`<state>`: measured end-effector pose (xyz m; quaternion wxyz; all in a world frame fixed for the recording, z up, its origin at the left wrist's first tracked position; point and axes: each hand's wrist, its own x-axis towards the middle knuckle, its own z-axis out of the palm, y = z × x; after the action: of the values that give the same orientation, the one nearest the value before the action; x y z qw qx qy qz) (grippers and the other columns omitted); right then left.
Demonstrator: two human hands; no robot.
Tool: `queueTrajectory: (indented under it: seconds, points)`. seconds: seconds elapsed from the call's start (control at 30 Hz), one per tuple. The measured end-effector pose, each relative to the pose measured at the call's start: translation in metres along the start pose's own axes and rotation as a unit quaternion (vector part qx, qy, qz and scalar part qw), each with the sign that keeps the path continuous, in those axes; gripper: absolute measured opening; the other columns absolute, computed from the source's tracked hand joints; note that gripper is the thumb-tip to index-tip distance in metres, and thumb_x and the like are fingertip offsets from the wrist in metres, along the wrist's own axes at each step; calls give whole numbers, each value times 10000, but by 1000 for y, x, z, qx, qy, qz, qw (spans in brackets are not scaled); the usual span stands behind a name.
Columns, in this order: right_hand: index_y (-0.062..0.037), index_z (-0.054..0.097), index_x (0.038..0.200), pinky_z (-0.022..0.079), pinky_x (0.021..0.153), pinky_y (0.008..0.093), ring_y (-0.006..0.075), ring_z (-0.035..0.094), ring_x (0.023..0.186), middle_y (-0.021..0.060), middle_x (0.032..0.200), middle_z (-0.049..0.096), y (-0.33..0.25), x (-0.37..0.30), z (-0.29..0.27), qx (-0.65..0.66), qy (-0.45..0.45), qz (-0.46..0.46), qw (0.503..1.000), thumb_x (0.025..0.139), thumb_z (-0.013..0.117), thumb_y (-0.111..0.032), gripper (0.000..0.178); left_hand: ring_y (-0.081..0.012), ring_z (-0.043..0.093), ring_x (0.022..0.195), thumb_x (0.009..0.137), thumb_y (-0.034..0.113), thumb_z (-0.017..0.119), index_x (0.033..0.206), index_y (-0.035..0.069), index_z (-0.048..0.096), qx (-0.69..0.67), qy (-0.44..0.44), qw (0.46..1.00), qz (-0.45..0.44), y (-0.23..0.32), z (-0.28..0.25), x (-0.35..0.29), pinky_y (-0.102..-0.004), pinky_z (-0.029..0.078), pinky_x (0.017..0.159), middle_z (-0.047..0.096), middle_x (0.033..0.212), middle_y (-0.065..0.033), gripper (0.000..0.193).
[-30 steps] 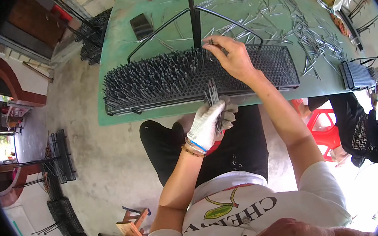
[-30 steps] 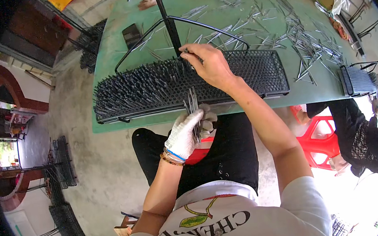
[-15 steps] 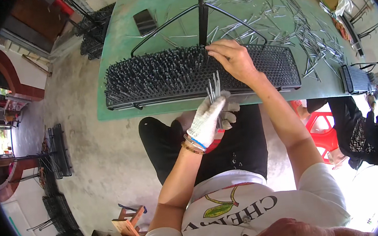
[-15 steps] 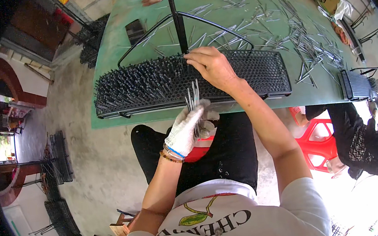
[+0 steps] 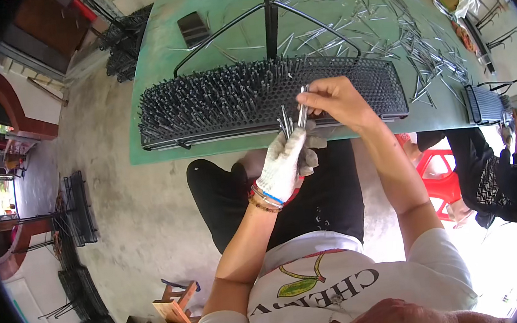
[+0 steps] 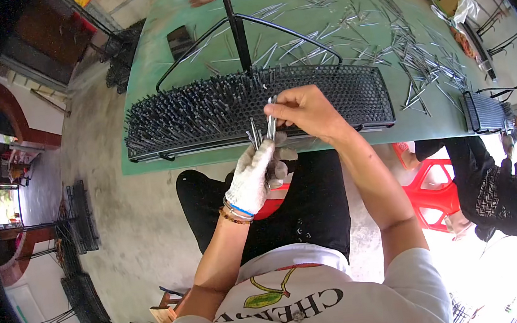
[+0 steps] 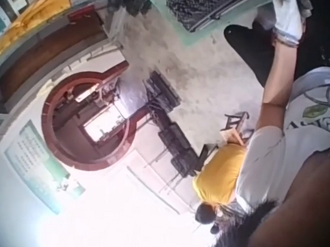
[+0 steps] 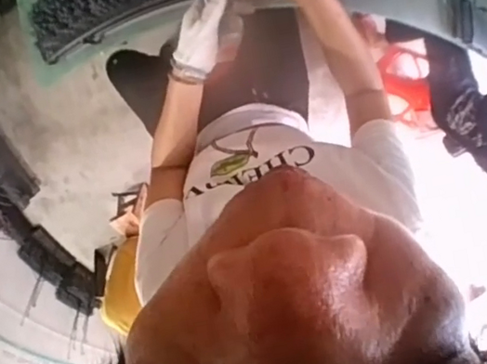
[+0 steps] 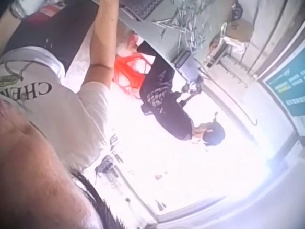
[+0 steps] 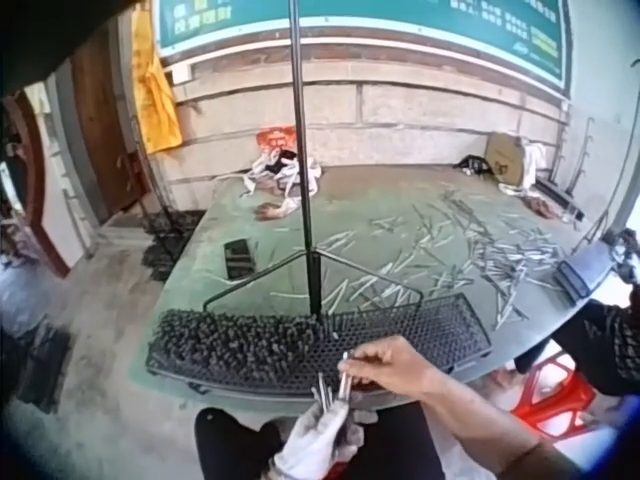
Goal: Manually inserting thin metal rods into a perforated metal base plate on a workbench.
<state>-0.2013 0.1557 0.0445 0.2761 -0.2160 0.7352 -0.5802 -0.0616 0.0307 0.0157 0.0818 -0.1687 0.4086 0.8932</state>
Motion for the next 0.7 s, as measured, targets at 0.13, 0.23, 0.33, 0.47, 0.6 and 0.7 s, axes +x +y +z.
queueTrajectory:
  seconds: [0.13,0.23,0.33,0.47,0.6,0.7]
  points:
    - [-6,696,846,458,619,219,62,566,656,8,696,637,-2,8,-16,7,131,-90,987,888,689,-222,220,-52,512,556,978,291,525,1181,19,554,10,-2,1000,-10,-4,-1,4,-178,383,474,645,807,-22,341]
    - [8,686,843,433,616,217,60,544,656,5,703,635,-15,16,-30,-90,220,-149,960,885,694,-206,218,-49,509,548,979,290,521,1161,13,565,19,-3,1000,-12,-3,2,4,-174,415,491,635,783,-15,334]
    - [17,688,871,440,626,234,72,539,656,16,722,640,-18,29,-30,-109,293,-206,927,861,712,-171,190,-43,524,538,979,287,524,1138,29,570,26,-3,1000,-15,-5,0,4,-168,412,460,645,810,-37,307]
    - [22,691,896,462,657,257,107,573,688,54,768,663,-11,42,-35,-175,318,-297,883,841,719,-137,170,-35,540,534,984,290,512,1122,46,565,66,5,998,-16,-4,2,1,-157,387,409,660,844,-61,285]
    - [17,694,911,480,719,281,175,627,759,111,839,684,-10,45,-41,-225,321,-307,867,823,721,-116,161,-30,539,535,988,294,498,1135,45,561,51,-1,998,-22,-6,0,0,-150,379,400,663,853,-63,295]
    - [3,698,913,485,740,297,215,639,784,121,863,689,-8,45,-44,-269,328,-319,848,815,719,-102,146,-28,540,535,985,302,506,1142,48,560,47,-3,999,-22,-6,2,0,-150,385,402,666,863,-65,304]
